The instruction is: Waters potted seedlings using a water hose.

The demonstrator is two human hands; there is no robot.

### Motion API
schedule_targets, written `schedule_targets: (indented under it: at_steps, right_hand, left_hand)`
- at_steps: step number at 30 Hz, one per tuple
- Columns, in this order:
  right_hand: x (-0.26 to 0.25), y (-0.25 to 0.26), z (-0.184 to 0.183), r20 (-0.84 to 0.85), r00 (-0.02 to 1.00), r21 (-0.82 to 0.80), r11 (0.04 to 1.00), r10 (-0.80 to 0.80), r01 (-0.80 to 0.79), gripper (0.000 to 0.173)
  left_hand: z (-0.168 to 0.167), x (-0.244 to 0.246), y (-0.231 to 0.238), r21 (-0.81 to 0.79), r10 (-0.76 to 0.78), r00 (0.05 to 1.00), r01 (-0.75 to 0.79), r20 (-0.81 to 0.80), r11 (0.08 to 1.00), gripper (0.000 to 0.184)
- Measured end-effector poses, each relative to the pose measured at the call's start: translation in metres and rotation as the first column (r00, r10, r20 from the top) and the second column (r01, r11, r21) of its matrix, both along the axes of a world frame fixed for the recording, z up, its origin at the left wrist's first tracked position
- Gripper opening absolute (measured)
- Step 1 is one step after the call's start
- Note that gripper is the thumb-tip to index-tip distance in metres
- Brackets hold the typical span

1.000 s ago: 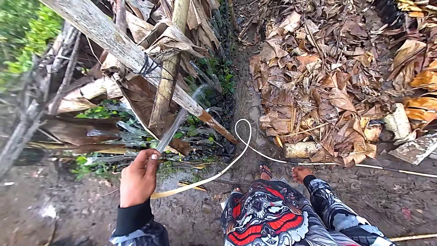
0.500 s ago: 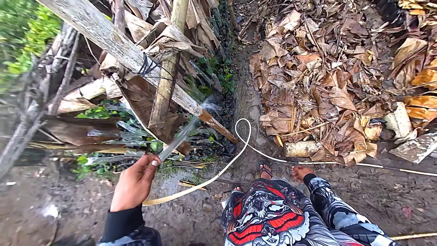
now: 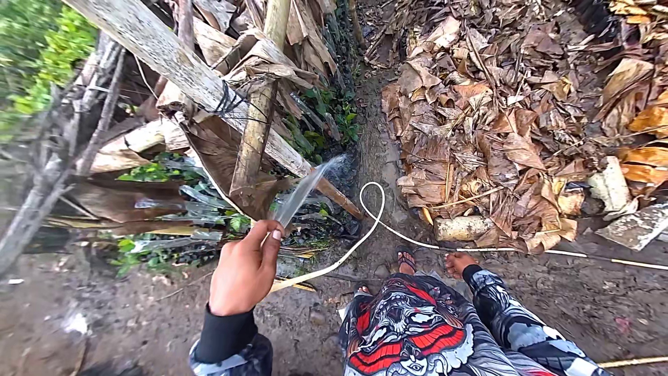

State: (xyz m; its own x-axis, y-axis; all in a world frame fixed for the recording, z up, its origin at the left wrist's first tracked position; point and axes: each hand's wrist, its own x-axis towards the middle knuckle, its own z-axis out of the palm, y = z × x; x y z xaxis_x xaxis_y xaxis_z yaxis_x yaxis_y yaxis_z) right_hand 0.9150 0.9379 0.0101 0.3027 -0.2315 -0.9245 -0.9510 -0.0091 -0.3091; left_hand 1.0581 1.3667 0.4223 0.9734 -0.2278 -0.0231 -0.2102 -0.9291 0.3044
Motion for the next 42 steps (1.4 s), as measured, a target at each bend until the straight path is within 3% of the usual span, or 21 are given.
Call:
schedule_targets:
  at_steps: [9,21,32,42]
  right_hand:
    - [-0.012,-0.002,0.006,-0.001,0.998,-0.001,0.998,-0.058,0.058,0.037]
    - [-0.018,-0.008,-0.013,-0.02,0.994,0.016,0.994,-0.106,0.107,0.038]
    - [-0.02,-0.024,-0.011,-0.01,0.988,0.034,0.987,-0.155,0.156,0.039]
    - [-0.034,-0.04,-0.003,-0.011,0.974,0.019,0.974,-0.226,0.226,0.039]
  left_hand:
    - [0.017,0.025,-0.037,0.021,-0.008,0.998,0.007,0.065,1.0,0.037]
    - [0.012,0.044,-0.061,0.064,-0.018,0.999,0.015,0.045,0.998,0.034]
    - [0.008,0.059,-0.081,0.023,0.008,0.992,-0.011,0.128,1.0,0.035]
    - [-0.009,0.088,-0.113,0.065,0.088,0.996,-0.089,0.02,0.994,0.03]
